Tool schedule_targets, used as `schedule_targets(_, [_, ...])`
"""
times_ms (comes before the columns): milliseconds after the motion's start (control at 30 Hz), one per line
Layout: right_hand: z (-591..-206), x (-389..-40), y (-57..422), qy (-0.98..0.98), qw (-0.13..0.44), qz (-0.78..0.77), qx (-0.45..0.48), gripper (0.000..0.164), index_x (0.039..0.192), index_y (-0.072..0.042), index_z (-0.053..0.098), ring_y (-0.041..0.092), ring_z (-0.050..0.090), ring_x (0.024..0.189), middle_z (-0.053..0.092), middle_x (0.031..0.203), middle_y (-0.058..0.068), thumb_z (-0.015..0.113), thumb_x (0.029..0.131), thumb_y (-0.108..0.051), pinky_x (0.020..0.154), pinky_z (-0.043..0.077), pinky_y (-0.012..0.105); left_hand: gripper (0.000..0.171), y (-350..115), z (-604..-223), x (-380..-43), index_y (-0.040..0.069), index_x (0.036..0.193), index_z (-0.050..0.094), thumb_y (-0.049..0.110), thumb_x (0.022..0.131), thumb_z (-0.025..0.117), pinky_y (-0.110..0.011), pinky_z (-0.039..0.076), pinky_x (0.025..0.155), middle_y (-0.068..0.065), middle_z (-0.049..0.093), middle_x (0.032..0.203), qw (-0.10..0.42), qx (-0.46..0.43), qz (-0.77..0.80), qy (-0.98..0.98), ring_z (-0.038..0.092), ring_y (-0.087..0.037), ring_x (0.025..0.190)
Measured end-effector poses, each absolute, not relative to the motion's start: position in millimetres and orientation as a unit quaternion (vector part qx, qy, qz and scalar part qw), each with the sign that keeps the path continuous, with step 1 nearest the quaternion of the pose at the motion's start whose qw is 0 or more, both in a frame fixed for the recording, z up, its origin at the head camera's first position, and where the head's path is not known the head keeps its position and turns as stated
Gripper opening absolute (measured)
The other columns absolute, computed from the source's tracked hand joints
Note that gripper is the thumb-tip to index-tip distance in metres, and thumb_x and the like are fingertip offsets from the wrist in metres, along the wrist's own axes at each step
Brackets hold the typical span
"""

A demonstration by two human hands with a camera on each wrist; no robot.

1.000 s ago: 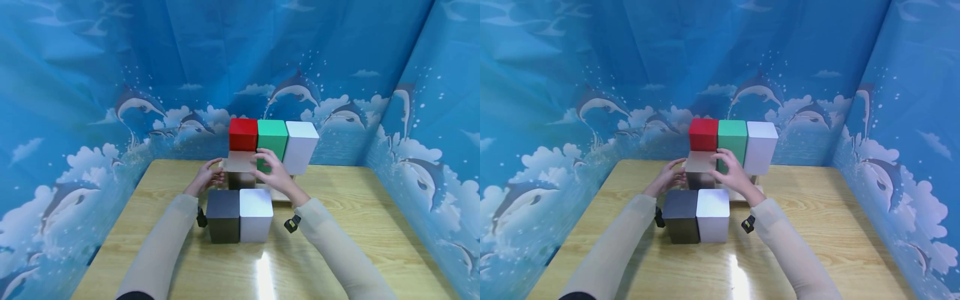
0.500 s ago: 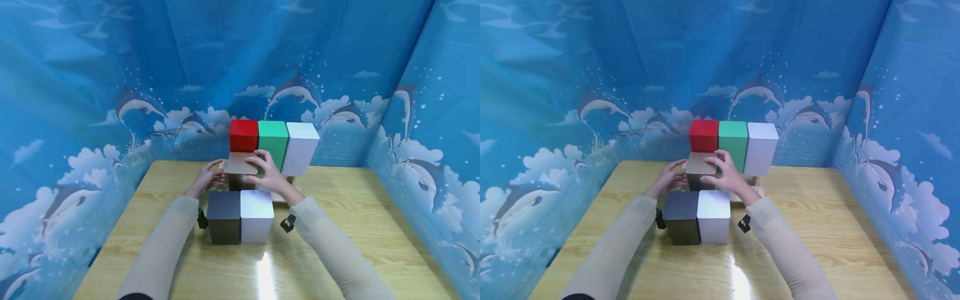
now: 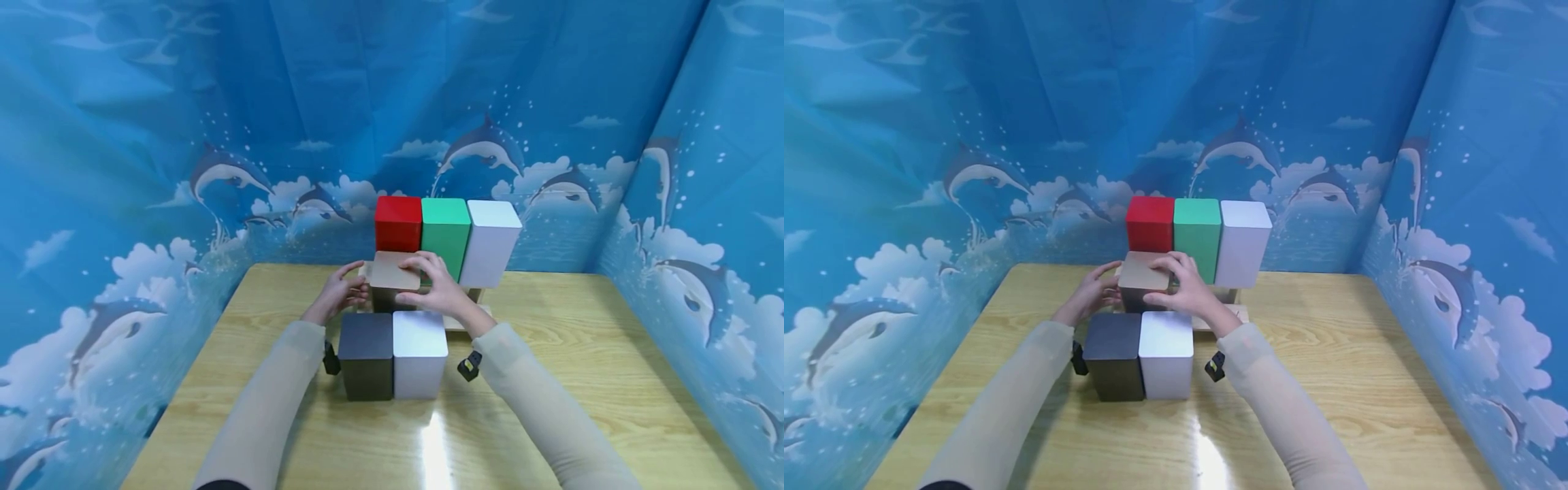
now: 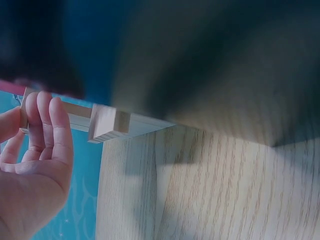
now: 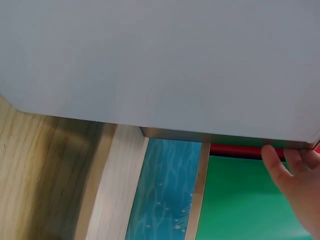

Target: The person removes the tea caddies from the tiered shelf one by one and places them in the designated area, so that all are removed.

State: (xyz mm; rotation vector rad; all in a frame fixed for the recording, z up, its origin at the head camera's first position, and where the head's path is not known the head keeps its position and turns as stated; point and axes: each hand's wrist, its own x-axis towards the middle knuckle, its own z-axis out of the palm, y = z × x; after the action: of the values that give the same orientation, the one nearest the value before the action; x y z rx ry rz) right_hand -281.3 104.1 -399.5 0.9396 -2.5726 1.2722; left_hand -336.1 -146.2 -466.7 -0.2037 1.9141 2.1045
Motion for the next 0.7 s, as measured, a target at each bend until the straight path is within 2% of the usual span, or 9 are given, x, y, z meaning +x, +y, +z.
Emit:
schedule_targets(200, [-403,-281,103,-0.843,0.069,0.440,0.301,0.054,0.123,-0.027,0.056,0.020,0.030,0.125,0.033,0.138,0.001,0.076,0.075,-0.043,0.095,0.037,0.057,0.044,-145,-462,-334,0.027,0.137,0.044,0.016,0.096,0.053,-0.042,0.052,0.082,-0.011,0.065,0.091,0.148,-0.070,0.726,0.668,0.064,-0.021,0.076])
schedule_targets(433, [-407,-281,102,-0.824,0.089,0.471,0.301,0.050,0.119,-0.027,0.060,0.019,0.031,0.124,0.036,0.137,0.000,0.079,0.073,-0.038,0.093,0.041,0.052,0.044,-146,-466,-335,0.028,0.136,0.046,0.017,0.094,0.056,-0.036,0.055,0.073,-0.013,0.065,0.094,0.138,-0.074,0.724,0.672,0.064,-0.022,0.075])
schedule_targets(533, [-409,-279,102,-0.815,0.093,0.487,0.301,0.050,0.118,-0.023,0.061,0.020,0.033,0.123,0.037,0.136,0.001,0.080,0.073,-0.032,0.091,0.045,0.047,0.045,-146,-466,-334,0.029,0.136,0.046,0.018,0.094,0.057,-0.037,0.055,0.073,-0.013,0.065,0.094,0.139,-0.074,0.725,0.670,0.064,-0.022,0.075])
schedule_targets(700, [-396,-266,102,-0.798,0.101,0.513,0.301,0.051,0.119,-0.009,0.061,0.028,0.035,0.121,0.038,0.135,0.012,0.080,0.073,-0.015,0.090,0.047,0.048,0.044,-144,-465,-333,0.028,0.136,0.046,0.018,0.094,0.056,-0.039,0.055,0.076,-0.013,0.065,0.092,0.140,-0.071,0.725,0.671,0.065,-0.022,0.075])
